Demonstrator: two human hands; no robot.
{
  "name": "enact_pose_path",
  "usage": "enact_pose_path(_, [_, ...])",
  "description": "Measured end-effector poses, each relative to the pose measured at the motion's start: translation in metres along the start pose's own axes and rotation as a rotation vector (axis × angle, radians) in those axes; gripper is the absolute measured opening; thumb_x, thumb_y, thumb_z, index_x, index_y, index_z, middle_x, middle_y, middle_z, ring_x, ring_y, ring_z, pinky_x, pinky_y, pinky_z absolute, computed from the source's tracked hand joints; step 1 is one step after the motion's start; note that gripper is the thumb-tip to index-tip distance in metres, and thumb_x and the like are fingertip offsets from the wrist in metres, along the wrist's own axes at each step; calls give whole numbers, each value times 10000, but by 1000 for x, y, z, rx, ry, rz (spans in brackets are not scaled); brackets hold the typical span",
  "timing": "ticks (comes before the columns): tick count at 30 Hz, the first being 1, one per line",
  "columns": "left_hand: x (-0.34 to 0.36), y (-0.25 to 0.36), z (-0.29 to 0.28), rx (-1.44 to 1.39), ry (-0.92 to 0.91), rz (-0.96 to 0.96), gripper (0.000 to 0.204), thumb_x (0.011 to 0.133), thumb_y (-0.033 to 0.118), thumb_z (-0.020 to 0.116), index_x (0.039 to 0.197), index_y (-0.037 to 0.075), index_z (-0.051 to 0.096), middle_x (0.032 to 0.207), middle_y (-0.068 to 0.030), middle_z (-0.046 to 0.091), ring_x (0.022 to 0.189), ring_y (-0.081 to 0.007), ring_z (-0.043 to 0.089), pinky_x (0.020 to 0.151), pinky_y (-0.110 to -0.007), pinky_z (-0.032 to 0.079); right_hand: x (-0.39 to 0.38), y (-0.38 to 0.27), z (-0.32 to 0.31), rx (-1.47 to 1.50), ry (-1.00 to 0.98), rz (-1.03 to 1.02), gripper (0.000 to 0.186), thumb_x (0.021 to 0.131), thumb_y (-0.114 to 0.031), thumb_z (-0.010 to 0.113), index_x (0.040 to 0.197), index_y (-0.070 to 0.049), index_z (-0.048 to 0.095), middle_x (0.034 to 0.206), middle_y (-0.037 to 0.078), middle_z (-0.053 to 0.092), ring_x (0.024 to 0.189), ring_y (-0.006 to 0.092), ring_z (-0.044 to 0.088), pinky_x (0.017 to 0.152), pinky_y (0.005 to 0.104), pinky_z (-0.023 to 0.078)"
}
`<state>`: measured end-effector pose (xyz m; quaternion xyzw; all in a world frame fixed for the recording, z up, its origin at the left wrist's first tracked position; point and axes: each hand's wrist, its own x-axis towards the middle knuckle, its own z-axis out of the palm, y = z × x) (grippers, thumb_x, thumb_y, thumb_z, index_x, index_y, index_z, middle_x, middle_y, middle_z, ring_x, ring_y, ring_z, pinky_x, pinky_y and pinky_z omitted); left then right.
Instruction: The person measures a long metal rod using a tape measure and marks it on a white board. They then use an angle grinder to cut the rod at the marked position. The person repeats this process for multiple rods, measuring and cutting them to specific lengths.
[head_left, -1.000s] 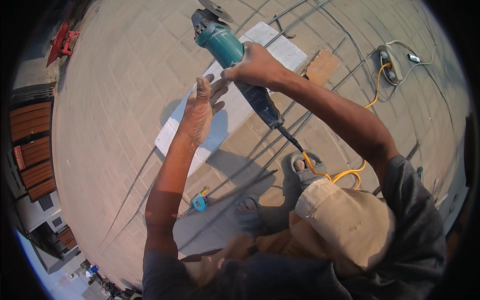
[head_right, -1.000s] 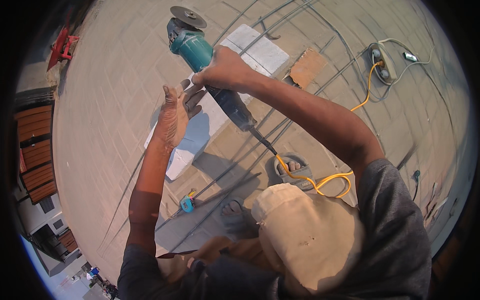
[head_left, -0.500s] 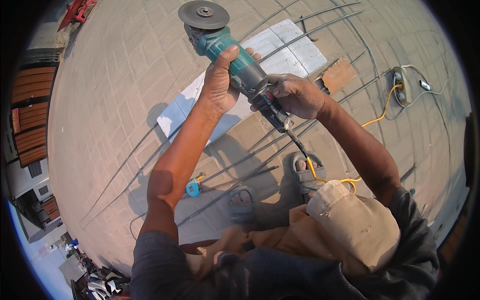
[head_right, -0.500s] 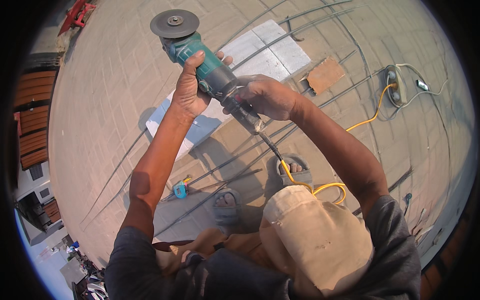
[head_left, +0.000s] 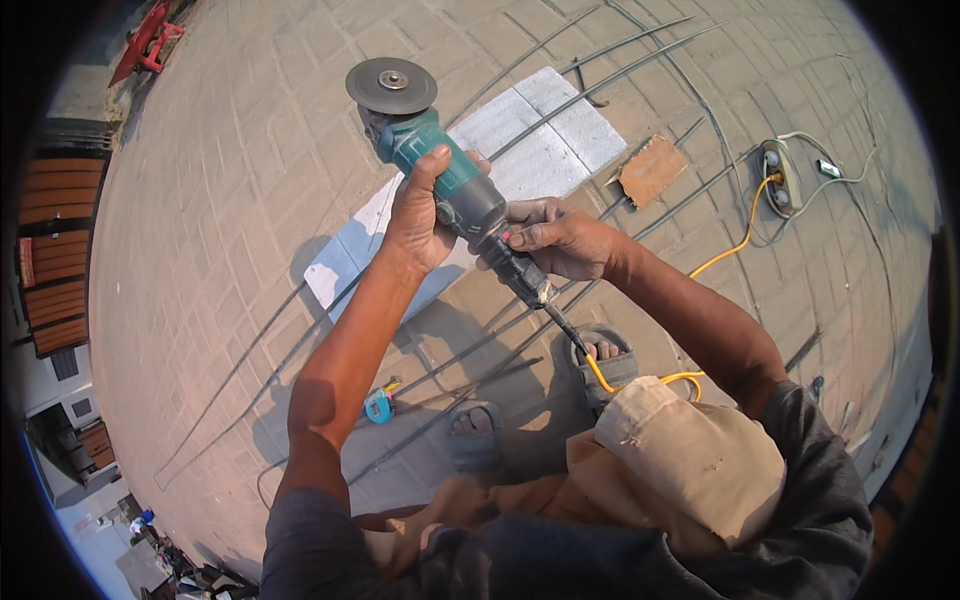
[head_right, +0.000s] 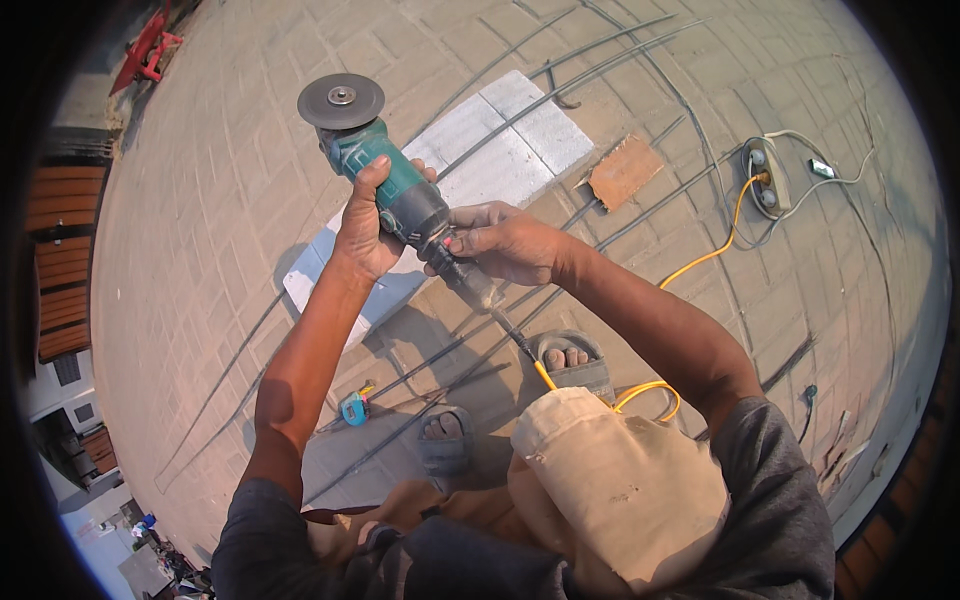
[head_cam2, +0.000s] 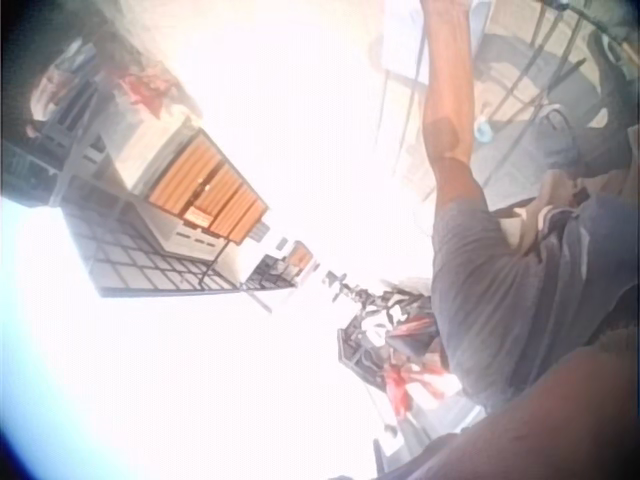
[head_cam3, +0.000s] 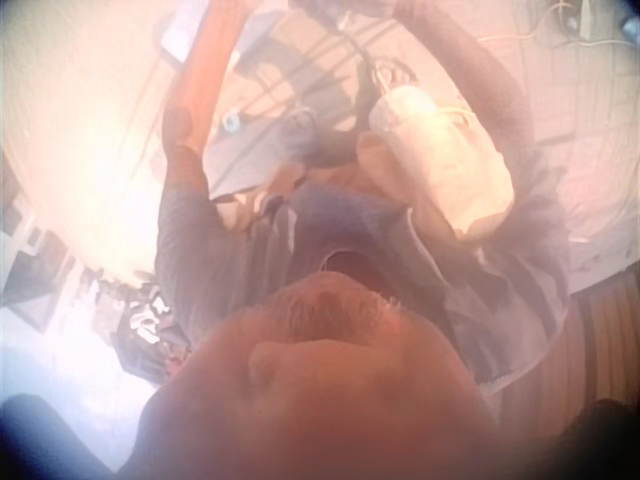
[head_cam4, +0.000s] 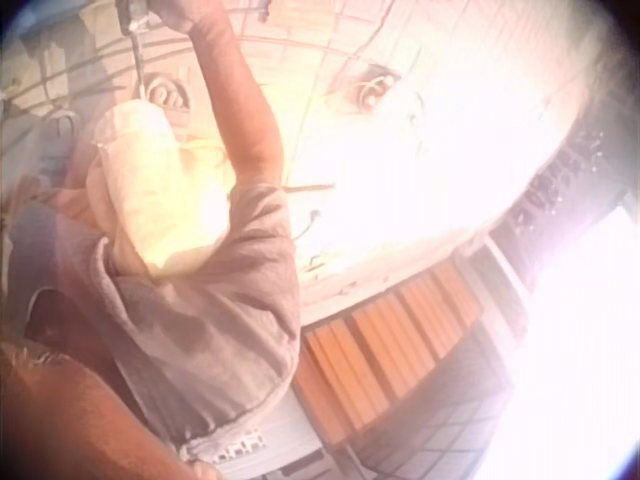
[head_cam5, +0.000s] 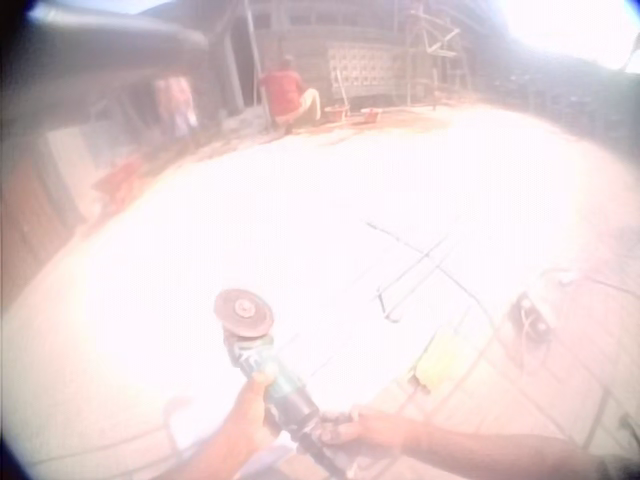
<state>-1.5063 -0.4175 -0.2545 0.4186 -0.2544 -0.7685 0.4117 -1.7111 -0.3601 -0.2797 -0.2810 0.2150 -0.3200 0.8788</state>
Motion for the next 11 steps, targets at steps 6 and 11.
enact_pose_path(6, [2,0,-3,-11,-2,10,564,804,452,795,1131,34,605,1025,-121,673,936,-203,673,805,-369,593,3,3,-1,23,-24,-14,562,895,-193,733,1349,76,540,1164,144,667,1109,242,647,997,384,477])
enact_pose_path(11, [3,-1,-8,1,-49,-23,599,809,436,801,1181,20,582,1063,-136,672,973,-227,679,849,-384,598,2,14,2,22,9,-11,612,884,-196,753,1380,77,520,1175,145,667,1132,246,642,1009,390,475])
